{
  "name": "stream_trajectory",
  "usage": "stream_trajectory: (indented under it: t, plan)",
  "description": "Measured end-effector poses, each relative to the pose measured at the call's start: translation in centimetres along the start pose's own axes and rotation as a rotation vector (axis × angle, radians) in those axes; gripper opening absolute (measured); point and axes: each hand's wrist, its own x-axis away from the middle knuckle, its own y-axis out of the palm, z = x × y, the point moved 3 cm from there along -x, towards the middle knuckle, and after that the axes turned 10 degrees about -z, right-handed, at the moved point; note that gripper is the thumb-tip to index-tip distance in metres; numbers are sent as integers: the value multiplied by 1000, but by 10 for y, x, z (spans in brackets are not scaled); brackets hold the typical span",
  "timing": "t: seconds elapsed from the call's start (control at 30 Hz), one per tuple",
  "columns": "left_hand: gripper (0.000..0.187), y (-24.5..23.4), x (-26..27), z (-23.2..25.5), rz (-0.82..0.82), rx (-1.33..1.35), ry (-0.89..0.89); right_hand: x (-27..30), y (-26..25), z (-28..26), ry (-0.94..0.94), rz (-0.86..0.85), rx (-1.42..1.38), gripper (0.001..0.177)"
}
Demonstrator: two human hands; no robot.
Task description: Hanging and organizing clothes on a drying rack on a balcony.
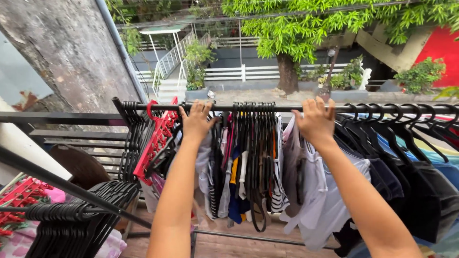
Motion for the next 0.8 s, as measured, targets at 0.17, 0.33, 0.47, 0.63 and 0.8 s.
stream_trajectory:
  t: [0.17,0.33,0.47,0.63,0.8]
  plan:
    - [67,4,-3,-23,-17,-12,-37,-25,-5,-48,-108,43,-31,70]
    - [68,3,-4,-65,-23,-9,-95,-28,7,-51,-100,-315,-392,65]
    - [92,-15,-12,-26,-23,172,-228,-19,15,-22,-124,-239,-150,65]
    - [71,-28,-24,103,96,447,282,-39,4,-52,-226,-309,226,73]
    - [67,-39,-19,113,178,191,230,-36,-38,-82,-137,-333,-339,75]
